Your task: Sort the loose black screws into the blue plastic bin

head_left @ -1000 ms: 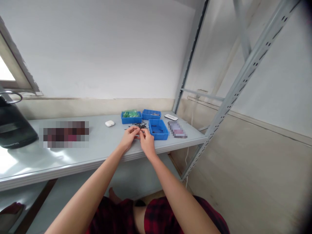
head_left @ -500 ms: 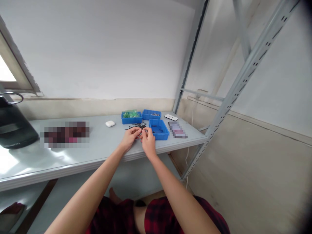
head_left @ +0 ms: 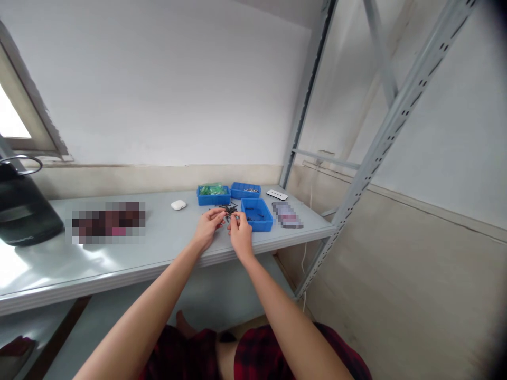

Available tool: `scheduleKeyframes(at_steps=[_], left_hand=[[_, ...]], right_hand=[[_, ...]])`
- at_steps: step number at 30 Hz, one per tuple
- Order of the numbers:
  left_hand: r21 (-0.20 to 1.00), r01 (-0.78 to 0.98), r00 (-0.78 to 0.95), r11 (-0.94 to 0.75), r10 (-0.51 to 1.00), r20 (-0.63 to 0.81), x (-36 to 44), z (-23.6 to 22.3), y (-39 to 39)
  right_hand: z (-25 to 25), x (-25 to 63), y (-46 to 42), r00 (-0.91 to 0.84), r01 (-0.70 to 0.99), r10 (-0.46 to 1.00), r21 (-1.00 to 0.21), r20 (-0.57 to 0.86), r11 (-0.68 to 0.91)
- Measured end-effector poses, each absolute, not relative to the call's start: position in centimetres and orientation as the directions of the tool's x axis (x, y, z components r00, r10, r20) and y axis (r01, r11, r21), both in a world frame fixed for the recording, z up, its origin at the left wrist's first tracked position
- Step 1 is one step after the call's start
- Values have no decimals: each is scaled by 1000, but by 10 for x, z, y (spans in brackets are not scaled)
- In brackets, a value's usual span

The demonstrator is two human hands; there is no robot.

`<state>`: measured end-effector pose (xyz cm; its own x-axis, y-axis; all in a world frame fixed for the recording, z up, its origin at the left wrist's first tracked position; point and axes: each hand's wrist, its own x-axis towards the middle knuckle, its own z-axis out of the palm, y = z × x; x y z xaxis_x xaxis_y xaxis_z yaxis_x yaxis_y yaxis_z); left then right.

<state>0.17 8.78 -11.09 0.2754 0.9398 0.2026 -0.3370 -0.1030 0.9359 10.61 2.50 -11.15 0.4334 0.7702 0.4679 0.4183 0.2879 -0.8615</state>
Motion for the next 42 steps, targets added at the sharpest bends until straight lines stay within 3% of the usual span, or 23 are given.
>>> scheduleKeyframes(at_steps=[22,31,35,38,42], left_hand=[[940,-315,280,-127,934,220,2,-111,86],[913,-404,104,-54,989,105,3,-109,89],[956,-238,14,-175,983,183,2,-112,91],[944,33,-56,-328,942,330,-7,-109,90],[815,318,95,-484,872,481,-22,-107,93]], right_hand=[[-111,102,23,321,537,830,-809,457,238],[-69,118,7,265,744,714,-609,647,276],[-51,152,5,322,866,641,-491,696,97],[-57,171,10,304,922,713,-383,632,-54],[-68,176,18,290,943,739,-313,608,-112]])
